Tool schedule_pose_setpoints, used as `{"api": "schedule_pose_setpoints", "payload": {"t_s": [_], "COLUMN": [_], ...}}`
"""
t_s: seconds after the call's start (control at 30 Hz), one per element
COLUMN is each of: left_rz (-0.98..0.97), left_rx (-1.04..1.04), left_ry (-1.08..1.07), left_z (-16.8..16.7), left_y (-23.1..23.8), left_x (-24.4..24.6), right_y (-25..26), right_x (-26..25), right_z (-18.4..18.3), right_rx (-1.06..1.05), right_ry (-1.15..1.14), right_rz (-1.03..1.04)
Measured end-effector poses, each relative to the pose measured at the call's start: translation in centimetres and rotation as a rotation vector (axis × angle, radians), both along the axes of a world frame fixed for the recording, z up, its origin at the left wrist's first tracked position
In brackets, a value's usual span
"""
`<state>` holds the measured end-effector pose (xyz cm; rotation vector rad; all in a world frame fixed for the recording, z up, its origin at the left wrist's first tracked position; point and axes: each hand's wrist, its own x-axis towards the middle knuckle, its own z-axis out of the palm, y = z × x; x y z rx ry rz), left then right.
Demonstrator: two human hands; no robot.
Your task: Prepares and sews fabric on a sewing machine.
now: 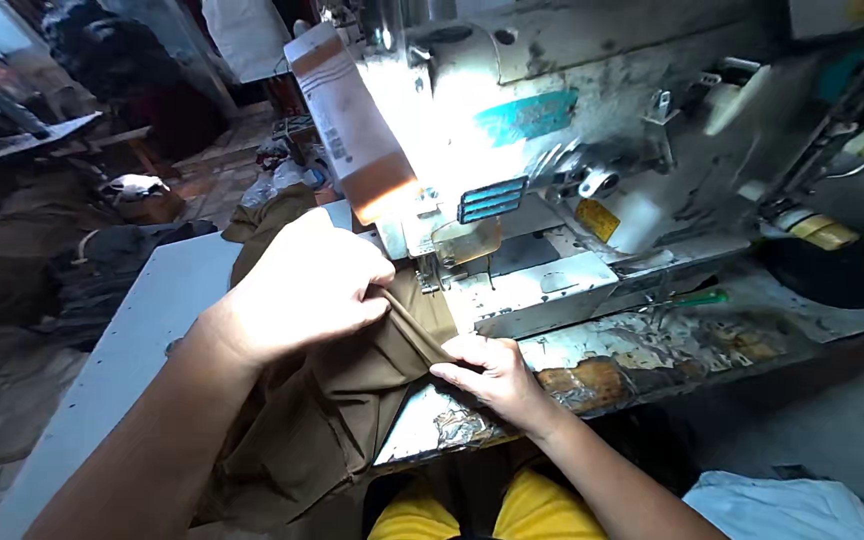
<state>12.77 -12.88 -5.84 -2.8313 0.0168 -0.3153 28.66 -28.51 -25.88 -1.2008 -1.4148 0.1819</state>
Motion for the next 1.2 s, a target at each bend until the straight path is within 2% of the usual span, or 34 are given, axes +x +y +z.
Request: {"api": "schedule_pose_setpoints", "payload": {"t_s": [0.2,0.37,0.5,0.67,0.8,0.93,1.07,1.2], "left_rz": [-0.004,-0.038,0.028,-0.057,0.011,-0.057,-0.024,-0.074], "left_rx": [-0.005,0.042,-0.002,0.039,0.014,0.016,0.001,0.029], "left_ry": [-0.016,0.010,-0.009,-0.039,-0.032,-0.045,-0.055,-0.069], "left_z": [-0.7,-0.1,-0.5,-0.3,-0.8,-0.9,-1.0,-0.8], "left_y": [0.7,-1.2,0.4,-1.8,-0.5,-1.5,-0.6,-1.8], "left_x": [0.2,-0.1,0.1,-0.4,0.0,-0.2,-0.3,-0.4], "right_y": [0.0,0.1,0.2,0.1,0.1,0.1,0.2,0.1], "right_x": [0.0,0.1,0.0,0.0,-0.1,0.0,0.1,0.0], "right_z": [0.2,0.2,0.2,0.2,0.5,0.5,0.6,0.6], "right_rx": [0.001,0.003,0.007,0.014,0.034,0.037,0.031,0.038], "right_ry": [-0.011,0.007,0.021,0.039,0.034,0.014,0.015,0.039], "right_rz": [-0.003,0.006,0.014,0.024,0.028,0.009,0.022,0.035]}}
